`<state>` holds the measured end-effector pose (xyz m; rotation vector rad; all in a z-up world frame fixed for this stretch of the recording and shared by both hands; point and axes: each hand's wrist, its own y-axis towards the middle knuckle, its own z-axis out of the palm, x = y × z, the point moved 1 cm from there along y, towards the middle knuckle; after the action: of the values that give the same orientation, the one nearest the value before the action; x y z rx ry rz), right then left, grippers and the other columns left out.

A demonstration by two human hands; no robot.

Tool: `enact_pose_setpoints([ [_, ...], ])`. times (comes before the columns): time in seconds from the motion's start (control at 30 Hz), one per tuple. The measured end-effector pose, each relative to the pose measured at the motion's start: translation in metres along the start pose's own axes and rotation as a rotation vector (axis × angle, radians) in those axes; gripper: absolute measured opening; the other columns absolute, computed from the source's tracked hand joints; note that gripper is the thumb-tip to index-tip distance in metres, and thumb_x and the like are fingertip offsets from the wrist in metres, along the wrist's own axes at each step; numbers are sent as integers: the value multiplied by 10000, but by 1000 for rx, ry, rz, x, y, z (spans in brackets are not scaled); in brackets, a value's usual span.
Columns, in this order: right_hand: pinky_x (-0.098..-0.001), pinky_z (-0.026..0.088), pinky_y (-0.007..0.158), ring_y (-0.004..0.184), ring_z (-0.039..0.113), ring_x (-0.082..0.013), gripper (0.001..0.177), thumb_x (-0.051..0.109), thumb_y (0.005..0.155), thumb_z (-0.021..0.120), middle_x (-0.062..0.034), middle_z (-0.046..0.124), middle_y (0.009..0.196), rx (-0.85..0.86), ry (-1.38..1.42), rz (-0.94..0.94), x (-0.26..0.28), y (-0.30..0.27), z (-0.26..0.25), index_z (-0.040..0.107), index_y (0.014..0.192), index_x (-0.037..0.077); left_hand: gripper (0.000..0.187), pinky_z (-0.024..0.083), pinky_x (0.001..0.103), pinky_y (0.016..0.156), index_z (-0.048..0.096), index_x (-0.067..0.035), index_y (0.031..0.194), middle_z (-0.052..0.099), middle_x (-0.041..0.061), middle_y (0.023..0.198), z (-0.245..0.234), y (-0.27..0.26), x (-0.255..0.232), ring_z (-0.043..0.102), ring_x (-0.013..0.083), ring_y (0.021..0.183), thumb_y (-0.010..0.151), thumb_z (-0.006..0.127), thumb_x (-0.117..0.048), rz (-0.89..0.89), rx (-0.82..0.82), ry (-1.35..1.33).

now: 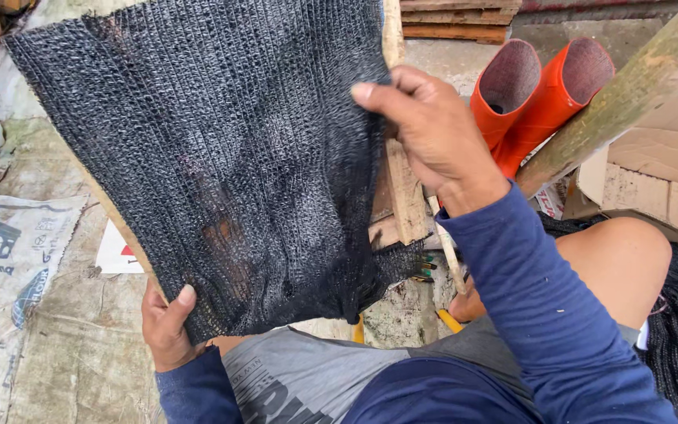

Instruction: The person folds a piece of black mesh fabric by hand on a small wooden board. They repeatedly align edges, fold the material in half, and smooth it down to create a compact stack.

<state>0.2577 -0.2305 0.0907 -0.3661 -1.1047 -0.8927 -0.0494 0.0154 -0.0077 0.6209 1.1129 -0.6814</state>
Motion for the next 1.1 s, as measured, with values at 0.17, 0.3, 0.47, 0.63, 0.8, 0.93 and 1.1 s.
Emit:
enact_pose_setpoints([
  [0.17,-298,559,779,860,686,-120,163,227,945,725,-1,730,976,-54,186,119,12,4,-12,676,1007,85,625,523,387,1048,491,95,1455,651,198,1314,-7,0,5,670,268,1136,907,667,-148,8,16,46],
  [0.3,-254,427,675,781,565,-75,228,305,1033,684,25,660,922,-41,-59,142,12,23,-23,685,1037,77,638,526,388,1030,494,92,1453,655,197,1303,-9,-3,10,672,264,1115,893,674,-156,-16,17,29],
  [0.47,-292,536,871,948,675,-123,200,214,1071,658,-38,740,1085,64,-47,3,-2,52,-40,704,1133,30,604,520,389,998,514,96,1426,666,191,1273,-14,-8,17,670,258,1081,894,677,-140,-60,-8,30],
  [0.63,-324,547,1083,1129,675,-144,181,143,1137,575,-37,719,1225,156,100,-108,-4,55,-59,656,1259,37,600,509,372,1034,519,91,1434,665,178,1286,-16,-9,18,665,241,1110,897,667,-131,-44,-11,83],
  [0.8,-342,560,1023,1074,688,-165,221,152,1085,568,-69,722,1181,114,146,72,-8,37,-60,637,1238,7,632,513,382,1028,504,76,1446,666,181,1291,-16,-10,23,674,257,1106,866,640,-135,-73,-41,37],
  [0.93,-370,594,983,1025,721,-223,252,131,997,611,-132,738,1139,54,222,76,-3,40,-57,654,1165,-53,630,514,385,1019,501,84,1440,665,183,1281,-22,-14,29,669,259,1096,865,640,-131,-83,-34,44],
  [1.1,-335,619,849,898,747,-189,285,206,1009,671,-105,769,1039,-92,54,176,4,61,-58,705,1131,-49,623,484,334,999,548,95,1419,687,159,1234,-32,-17,34,651,215,1065,862,651,-163,-88,-52,263],
])
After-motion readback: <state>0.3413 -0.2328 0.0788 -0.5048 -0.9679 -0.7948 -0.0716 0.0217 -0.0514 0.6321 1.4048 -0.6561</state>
